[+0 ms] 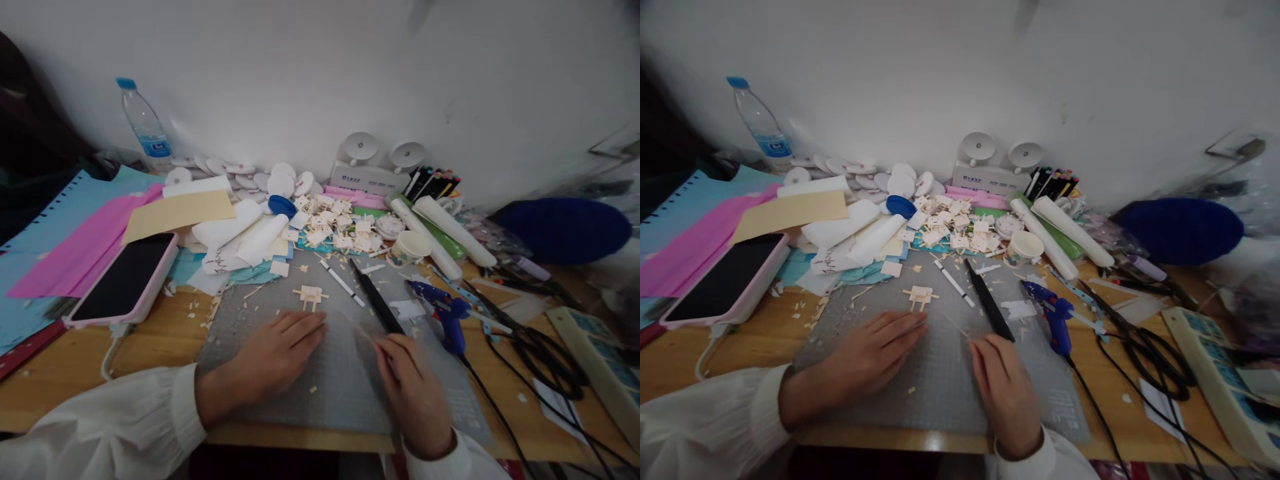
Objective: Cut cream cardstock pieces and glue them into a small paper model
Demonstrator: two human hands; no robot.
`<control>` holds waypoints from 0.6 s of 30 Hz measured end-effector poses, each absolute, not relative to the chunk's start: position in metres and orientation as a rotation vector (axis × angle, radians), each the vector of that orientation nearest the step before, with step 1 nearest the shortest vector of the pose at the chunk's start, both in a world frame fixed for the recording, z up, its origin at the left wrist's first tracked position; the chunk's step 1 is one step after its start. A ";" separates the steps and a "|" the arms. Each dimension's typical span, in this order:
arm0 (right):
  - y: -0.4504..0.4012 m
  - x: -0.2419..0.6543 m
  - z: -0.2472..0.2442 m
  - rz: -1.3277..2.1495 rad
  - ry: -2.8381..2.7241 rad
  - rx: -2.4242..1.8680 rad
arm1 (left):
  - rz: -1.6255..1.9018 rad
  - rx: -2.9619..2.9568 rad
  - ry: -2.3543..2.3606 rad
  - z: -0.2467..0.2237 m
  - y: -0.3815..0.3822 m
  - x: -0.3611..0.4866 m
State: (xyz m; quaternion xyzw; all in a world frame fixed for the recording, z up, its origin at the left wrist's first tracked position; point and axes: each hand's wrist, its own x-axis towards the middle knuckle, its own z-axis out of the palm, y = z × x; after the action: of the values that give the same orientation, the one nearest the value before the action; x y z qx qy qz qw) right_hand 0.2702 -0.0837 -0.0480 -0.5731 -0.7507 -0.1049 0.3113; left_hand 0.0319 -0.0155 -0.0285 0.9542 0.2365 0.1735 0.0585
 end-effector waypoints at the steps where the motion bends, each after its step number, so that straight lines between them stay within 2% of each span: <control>1: -0.085 0.272 -0.049 -0.284 -1.971 -1.530 | 0.476 2.854 0.682 -0.028 -0.018 0.031; 7: -0.090 0.255 -0.057 -0.043 -2.153 -1.472 | 0.161 2.689 0.399 -0.021 -0.026 0.022; 14: -0.084 0.237 -0.051 0.242 -2.130 -1.432 | 0.126 2.669 0.467 -0.012 -0.027 0.012; 18: -0.067 0.263 -0.041 0.056 -1.952 -1.546 | 0.058 2.676 0.501 -0.006 -0.030 0.005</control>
State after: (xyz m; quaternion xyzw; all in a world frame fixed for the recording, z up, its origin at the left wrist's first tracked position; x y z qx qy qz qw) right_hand 0.2633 -0.0666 -0.0411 -0.5882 -0.7425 0.0215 0.3197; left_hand 0.0047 -0.0301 -0.0057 0.9613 0.1798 0.0209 0.2077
